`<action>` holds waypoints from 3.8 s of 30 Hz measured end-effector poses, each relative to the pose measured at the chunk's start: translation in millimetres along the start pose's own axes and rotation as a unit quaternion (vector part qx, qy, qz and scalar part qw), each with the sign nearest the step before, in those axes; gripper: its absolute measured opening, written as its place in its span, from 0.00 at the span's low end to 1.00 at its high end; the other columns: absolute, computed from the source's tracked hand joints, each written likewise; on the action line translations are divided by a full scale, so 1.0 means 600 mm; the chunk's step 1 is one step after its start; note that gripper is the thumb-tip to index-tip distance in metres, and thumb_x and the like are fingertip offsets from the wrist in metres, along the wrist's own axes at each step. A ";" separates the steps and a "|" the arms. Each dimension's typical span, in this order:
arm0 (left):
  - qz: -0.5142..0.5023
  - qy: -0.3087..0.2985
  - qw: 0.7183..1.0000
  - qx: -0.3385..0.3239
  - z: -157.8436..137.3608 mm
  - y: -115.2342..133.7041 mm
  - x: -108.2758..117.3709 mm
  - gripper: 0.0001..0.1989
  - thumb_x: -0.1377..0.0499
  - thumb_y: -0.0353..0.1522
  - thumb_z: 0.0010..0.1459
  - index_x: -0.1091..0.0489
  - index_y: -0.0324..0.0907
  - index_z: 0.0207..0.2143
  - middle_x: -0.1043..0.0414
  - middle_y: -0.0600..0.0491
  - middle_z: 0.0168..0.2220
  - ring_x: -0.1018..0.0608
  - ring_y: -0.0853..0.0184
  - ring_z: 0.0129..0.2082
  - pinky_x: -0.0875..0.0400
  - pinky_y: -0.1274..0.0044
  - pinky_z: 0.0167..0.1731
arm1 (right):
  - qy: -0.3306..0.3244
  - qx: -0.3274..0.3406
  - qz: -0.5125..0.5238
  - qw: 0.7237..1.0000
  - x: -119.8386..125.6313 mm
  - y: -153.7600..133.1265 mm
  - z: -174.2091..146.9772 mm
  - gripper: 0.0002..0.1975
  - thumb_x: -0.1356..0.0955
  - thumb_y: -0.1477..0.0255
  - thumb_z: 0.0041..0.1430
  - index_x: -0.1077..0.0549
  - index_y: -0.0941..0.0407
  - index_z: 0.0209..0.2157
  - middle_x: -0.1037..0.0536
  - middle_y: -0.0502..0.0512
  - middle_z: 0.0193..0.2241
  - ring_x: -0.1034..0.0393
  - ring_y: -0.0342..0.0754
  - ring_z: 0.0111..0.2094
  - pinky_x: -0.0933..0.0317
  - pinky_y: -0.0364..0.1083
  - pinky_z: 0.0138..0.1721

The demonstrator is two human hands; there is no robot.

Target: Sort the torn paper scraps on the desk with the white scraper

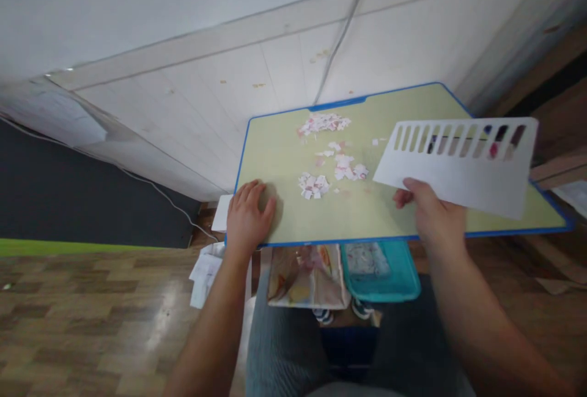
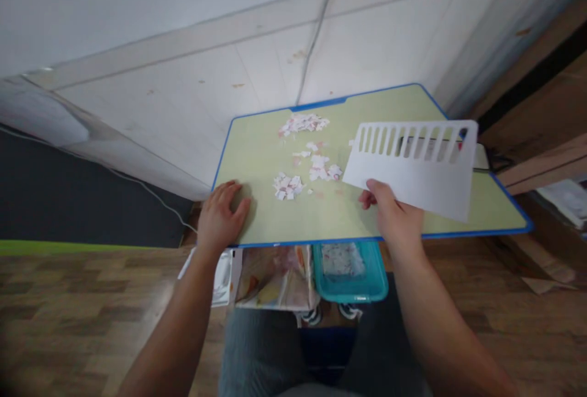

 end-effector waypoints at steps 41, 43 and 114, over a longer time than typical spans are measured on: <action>0.017 -0.017 0.999 0.045 0.009 0.021 -0.014 0.18 0.39 0.38 0.74 0.23 0.44 0.61 0.21 0.40 0.68 0.24 0.47 0.70 0.30 0.56 0.70 | -0.144 0.029 -0.016 0.989 -0.212 -0.043 -0.042 0.19 0.25 0.51 0.52 0.23 0.51 0.23 0.18 0.56 0.23 0.24 0.50 0.25 0.24 0.51 0.40; 0.016 -0.018 0.999 0.047 0.006 0.021 -0.013 0.18 0.39 0.38 0.74 0.23 0.44 0.61 0.22 0.41 0.68 0.24 0.48 0.70 0.31 0.56 0.71 | -0.158 0.022 -0.034 0.987 -0.224 -0.037 -0.049 0.19 0.25 0.49 0.53 0.22 0.51 0.24 0.18 0.55 0.23 0.24 0.51 0.26 0.24 0.52 0.41; 0.041 -0.050 0.996 0.056 0.014 0.025 -0.012 0.20 0.42 0.39 0.75 0.25 0.44 0.64 0.23 0.43 0.69 0.26 0.49 0.72 0.33 0.59 0.72 | -0.147 -0.022 -0.133 0.980 -0.028 -0.006 -0.074 0.16 0.27 0.58 0.52 0.27 0.49 0.17 0.23 0.55 0.18 0.30 0.53 0.22 0.26 0.54 0.35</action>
Point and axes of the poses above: each hand's wrist, its own z-axis towards the middle knuckle, its own x-axis out of the back of the hand, y = z × x, the point moved 9 cm from there along z, towards the middle knuckle
